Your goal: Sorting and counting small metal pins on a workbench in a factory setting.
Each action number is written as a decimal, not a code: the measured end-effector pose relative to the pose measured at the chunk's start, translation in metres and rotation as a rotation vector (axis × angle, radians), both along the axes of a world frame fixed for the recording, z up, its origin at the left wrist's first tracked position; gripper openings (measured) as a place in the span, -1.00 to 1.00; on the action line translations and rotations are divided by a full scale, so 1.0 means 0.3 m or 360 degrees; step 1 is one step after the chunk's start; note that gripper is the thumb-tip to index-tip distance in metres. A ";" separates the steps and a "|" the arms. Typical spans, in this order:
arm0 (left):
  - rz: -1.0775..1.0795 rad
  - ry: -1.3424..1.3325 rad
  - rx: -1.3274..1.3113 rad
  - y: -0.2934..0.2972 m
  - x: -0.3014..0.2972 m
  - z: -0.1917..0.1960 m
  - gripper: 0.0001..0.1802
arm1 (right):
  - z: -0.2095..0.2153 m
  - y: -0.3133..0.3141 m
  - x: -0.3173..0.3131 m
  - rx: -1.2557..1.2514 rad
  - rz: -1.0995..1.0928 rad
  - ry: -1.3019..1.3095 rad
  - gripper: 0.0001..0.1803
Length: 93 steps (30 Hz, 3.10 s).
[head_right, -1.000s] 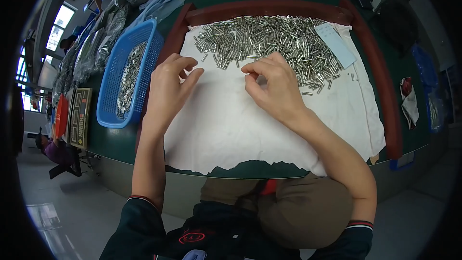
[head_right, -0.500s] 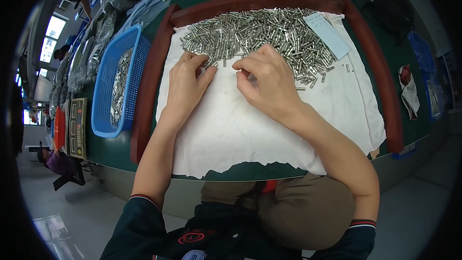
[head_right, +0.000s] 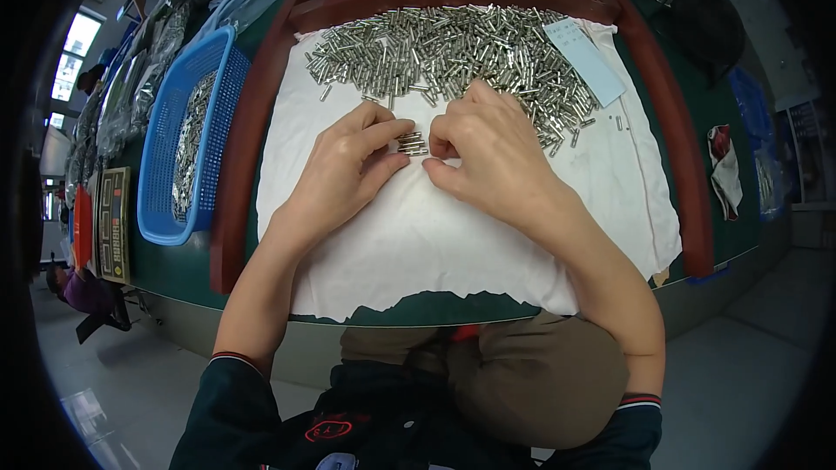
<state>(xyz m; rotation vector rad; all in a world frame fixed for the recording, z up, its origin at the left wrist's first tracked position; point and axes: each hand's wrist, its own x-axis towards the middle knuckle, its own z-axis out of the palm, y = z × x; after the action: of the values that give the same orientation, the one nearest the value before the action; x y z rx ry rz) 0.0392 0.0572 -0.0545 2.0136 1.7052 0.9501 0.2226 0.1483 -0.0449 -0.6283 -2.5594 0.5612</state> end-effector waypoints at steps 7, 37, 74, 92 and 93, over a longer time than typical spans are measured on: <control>0.0145 0.0020 -0.0101 -0.016 -0.004 0.017 -0.77 | -0.038 -0.020 -0.028 -0.0123 0.0005 0.0082 -0.93; 0.0250 -0.0044 0.0143 -0.001 0.011 -0.042 -0.90 | -0.066 -0.002 -0.034 0.0152 -0.0101 0.0226 -0.89; 0.0107 -0.0023 0.0197 0.017 0.015 -0.044 -0.77 | -0.072 -0.010 -0.036 0.0227 -0.0124 0.0114 -0.88; 0.0222 0.0160 0.0191 0.001 0.017 -0.042 -0.91 | -0.031 -0.013 -0.023 0.0079 -0.0073 0.0014 -0.92; 0.0233 0.0146 0.0182 0.000 0.014 -0.041 -0.91 | -0.032 -0.010 -0.024 0.0113 -0.0082 0.0054 -0.91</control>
<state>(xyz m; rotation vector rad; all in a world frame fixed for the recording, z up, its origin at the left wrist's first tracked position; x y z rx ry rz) 0.0435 0.0572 -0.0668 2.0558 1.9096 1.0387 0.2154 0.1453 -0.0546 -0.6523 -2.5119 0.4574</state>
